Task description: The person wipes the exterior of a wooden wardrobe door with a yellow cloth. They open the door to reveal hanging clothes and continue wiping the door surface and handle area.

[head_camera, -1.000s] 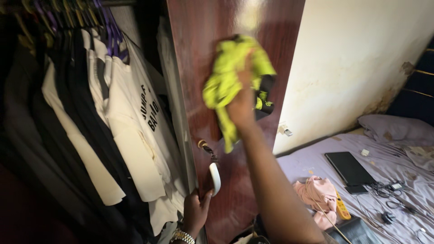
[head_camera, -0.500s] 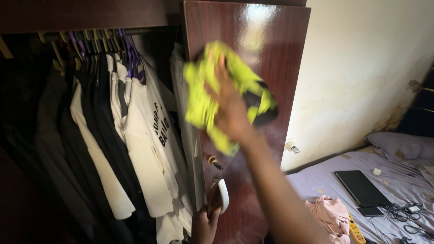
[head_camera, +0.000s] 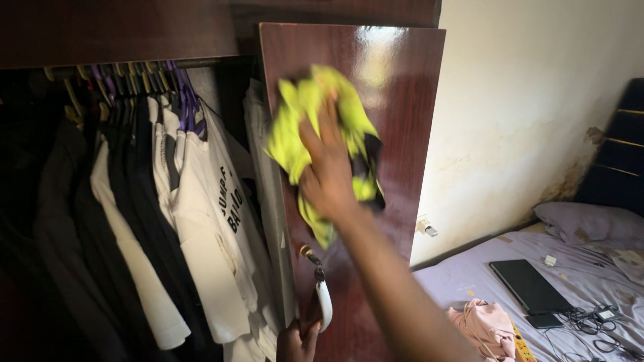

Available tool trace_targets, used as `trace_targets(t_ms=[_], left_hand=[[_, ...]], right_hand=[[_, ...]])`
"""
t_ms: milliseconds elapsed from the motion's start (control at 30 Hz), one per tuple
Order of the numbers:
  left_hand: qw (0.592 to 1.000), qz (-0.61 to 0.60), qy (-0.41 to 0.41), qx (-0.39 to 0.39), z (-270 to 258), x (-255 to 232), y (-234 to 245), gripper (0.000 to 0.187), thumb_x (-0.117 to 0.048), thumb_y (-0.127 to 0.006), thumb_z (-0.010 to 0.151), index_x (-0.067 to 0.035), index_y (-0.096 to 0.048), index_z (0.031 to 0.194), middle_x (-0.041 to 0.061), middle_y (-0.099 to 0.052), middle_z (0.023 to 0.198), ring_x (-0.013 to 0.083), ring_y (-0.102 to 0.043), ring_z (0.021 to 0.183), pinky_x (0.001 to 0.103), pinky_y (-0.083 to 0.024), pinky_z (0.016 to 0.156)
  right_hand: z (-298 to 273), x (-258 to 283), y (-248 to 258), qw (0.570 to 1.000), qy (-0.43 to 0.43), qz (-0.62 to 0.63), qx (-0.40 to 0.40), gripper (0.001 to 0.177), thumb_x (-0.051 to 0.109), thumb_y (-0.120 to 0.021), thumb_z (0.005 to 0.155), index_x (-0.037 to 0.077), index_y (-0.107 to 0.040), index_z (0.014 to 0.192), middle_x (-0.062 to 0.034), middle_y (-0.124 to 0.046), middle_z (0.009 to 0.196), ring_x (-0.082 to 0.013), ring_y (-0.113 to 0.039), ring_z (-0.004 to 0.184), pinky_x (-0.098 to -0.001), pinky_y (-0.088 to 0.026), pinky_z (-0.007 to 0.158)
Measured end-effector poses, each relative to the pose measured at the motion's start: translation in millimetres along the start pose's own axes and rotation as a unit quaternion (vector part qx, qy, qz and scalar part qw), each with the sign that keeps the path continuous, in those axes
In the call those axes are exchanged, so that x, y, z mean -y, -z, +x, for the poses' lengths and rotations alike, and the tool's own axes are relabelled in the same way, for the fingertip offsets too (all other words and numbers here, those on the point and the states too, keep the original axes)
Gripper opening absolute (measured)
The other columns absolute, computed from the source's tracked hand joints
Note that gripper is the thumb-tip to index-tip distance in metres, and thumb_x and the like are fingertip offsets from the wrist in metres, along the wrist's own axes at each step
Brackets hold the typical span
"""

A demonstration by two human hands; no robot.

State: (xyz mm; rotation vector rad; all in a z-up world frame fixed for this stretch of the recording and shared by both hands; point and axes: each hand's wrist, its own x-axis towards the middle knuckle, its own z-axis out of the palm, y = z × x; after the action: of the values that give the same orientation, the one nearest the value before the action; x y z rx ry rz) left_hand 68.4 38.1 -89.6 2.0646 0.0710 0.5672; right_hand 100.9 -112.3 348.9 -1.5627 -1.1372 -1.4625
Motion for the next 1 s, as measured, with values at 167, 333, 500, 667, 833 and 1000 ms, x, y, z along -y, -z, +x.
trace_targets(t_ms=[167,333,500,667,833,1000], left_hand=[[0.999,0.023,0.039,-0.005,14,29,-16,0.033,-0.042,-0.076,0.078,-0.015,-0.086,0.093,0.013,-0.078,0.068,0.0257,-0.078,0.064,0.039,-0.059,0.064],[0.994,0.037,0.075,0.072,21,34,-8,0.033,-0.042,-0.077,0.08,-0.012,-0.083,0.094,0.014,-0.077,0.066,0.0244,-0.079,0.064,0.037,-0.06,0.066],[1.0,0.01,-0.001,0.005,20,33,-10,0.036,-0.04,-0.079,0.08,-0.004,-0.079,0.085,0.015,-0.076,0.066,0.0251,-0.078,0.064,0.04,-0.059,0.064],[0.999,-0.015,-0.052,0.005,29,44,-6,0.03,-0.037,-0.078,0.078,-0.009,-0.083,0.089,0.013,-0.078,0.068,0.0235,-0.078,0.061,0.038,-0.059,0.06],[1.0,0.001,0.012,-0.015,38,50,-10,0.033,-0.037,-0.084,0.073,-0.006,-0.079,0.085,0.013,-0.077,0.062,0.0217,-0.078,0.057,0.035,-0.059,0.059],[1.0,-0.011,0.014,0.026,36,30,5,0.031,-0.037,-0.079,0.077,-0.011,-0.083,0.092,0.013,-0.077,0.065,0.0227,-0.078,0.058,0.036,-0.058,0.061]], right_hand=[[77,-94,16,0.993,-0.083,-0.078,0.034,0.084,-0.015,-0.047,0.078,0.001,-0.041,0.16,-0.022,-0.022,0.172,-0.0386,-0.034,0.157,-0.0469,-0.028,0.13],[16,-147,44,0.975,-0.199,-0.02,-0.096,0.078,-0.021,-0.041,0.088,-0.002,-0.03,0.163,-0.0227,-0.014,0.177,-0.0373,-0.028,0.161,-0.0365,-0.034,0.127],[-65,-36,-11,0.94,-0.242,0.217,-0.105,0.089,-0.014,-0.036,0.091,0.012,-0.001,0.169,-0.0247,-0.014,0.175,-0.0377,-0.032,0.155,-0.037,-0.037,0.125],[8,0,-16,0.998,0.025,-0.016,0.056,0.085,-0.004,-0.064,0.062,0.003,-0.052,0.146,-0.0267,-0.024,0.166,-0.0528,-0.024,0.156,-0.053,-0.027,0.13],[92,-105,-10,0.995,-0.046,-0.084,0.02,0.08,-0.012,-0.052,0.082,0.012,-0.047,0.159,-0.0173,-0.048,0.147,-0.0377,-0.052,0.135,-0.0462,-0.046,0.115],[52,-198,32,0.977,-0.144,0.124,-0.101,0.056,-0.01,-0.052,0.107,0.003,-0.043,0.16,-0.0203,-0.044,0.169,-0.0326,-0.051,0.153,-0.0372,-0.039,0.13]])
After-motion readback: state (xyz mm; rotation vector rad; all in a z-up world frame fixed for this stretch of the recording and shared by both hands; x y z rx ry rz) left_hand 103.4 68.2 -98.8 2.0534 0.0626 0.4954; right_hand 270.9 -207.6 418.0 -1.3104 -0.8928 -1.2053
